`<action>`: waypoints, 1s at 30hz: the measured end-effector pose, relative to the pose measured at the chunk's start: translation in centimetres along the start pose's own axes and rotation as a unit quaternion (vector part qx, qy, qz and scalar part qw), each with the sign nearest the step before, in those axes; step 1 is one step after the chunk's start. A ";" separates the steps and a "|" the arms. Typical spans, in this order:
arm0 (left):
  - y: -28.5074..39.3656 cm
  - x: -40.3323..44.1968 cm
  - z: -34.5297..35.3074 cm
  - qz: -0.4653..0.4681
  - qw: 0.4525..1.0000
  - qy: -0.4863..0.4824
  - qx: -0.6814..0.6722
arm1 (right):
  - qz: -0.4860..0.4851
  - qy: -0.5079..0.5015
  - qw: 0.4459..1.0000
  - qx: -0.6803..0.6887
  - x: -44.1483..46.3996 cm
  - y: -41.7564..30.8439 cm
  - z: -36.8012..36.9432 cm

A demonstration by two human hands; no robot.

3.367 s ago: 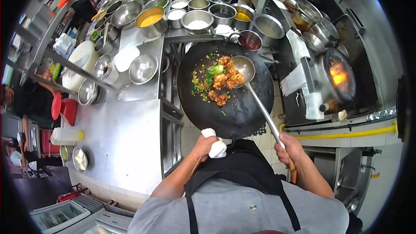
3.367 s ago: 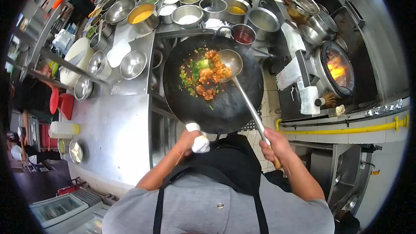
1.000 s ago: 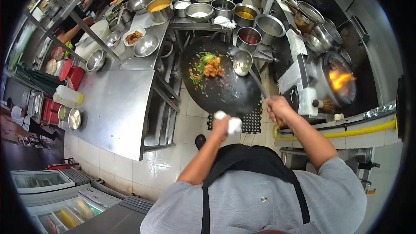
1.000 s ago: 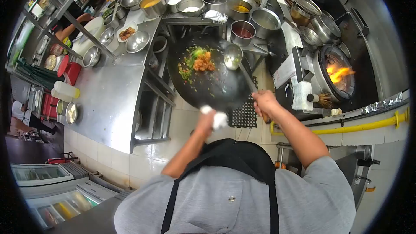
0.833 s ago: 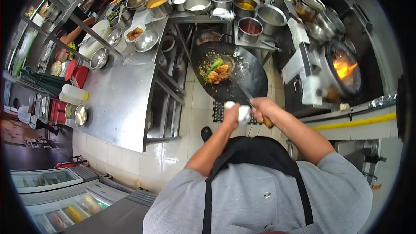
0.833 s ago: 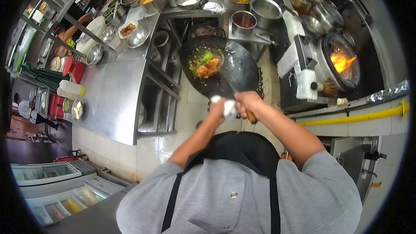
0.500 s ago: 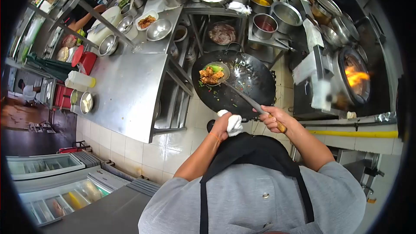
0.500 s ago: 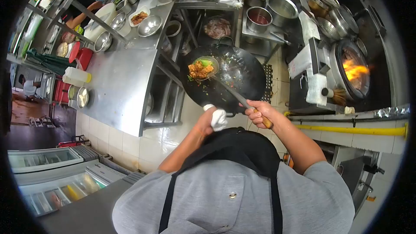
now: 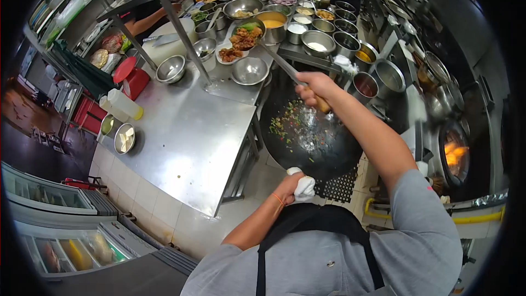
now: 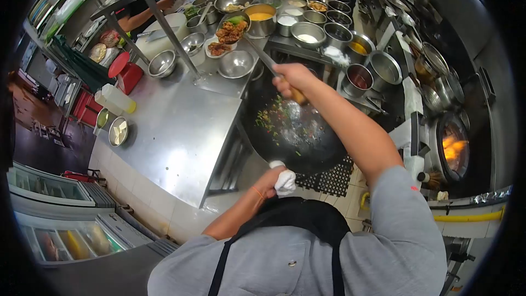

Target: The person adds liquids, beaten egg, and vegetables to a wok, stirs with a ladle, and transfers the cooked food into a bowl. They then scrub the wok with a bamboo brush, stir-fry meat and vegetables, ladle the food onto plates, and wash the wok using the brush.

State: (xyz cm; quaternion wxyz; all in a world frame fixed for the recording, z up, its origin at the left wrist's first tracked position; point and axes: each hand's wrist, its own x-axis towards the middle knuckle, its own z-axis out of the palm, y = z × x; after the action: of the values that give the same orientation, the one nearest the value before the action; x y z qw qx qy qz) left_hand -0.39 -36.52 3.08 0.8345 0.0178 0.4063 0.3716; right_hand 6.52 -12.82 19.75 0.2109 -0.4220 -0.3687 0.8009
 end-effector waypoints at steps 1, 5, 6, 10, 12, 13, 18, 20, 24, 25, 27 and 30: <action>0.1 0.5 -1.1 -0.013 0.999 -0.032 -0.004 | -0.048 0.031 0.997 -0.058 1.0 -0.9 2.3; 0.4 1.1 -3.1 -0.019 1.000 -0.017 -0.003 | -0.060 0.052 0.974 -0.212 6.4 -2.0 4.3; 0.7 1.2 -3.4 -0.019 1.000 -0.017 -0.007 | -0.056 0.051 0.974 -0.215 7.3 -1.9 4.8; 1.3 0.9 -4.3 -0.047 0.999 0.004 -0.022 | -0.123 0.102 0.945 -0.286 9.8 -1.3 5.9; 1.5 1.0 -4.7 -0.059 0.998 0.010 -0.022 | -0.126 0.103 0.936 -0.313 10.1 -1.7 5.4; 1.3 1.3 -5.0 -0.053 0.998 0.002 -0.025 | -0.118 0.109 0.931 -0.327 10.5 -1.9 4.8; 1.6 1.9 -5.1 -0.061 0.998 0.000 -0.021 | -0.156 0.140 0.823 -0.529 11.3 -2.0 3.6; 1.8 2.1 -5.1 -0.060 0.998 0.003 -0.026 | -0.144 0.137 0.810 -0.552 11.0 -1.4 3.9; 2.0 2.3 -5.1 -0.051 0.998 0.008 -0.023 | -0.233 0.191 0.736 -0.607 9.6 1.0 5.3; 2.0 2.4 -5.2 -0.057 0.998 -0.012 -0.024 | -0.236 0.216 0.727 -0.607 9.3 1.5 5.4; 2.1 2.7 -5.2 -0.063 0.997 -0.033 -0.023 | -0.240 0.243 0.718 -0.607 8.4 1.8 5.5; 2.3 2.8 -4.7 -0.053 0.998 -0.026 -0.037 | -0.252 0.201 0.739 -0.592 6.8 1.9 4.7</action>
State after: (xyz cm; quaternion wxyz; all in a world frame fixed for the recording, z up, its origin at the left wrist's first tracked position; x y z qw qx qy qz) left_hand -3.93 -34.38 -1.13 0.8633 -0.0254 0.3708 0.3415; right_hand -1.16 -11.54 16.50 0.1820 -0.5052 -0.8100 0.2358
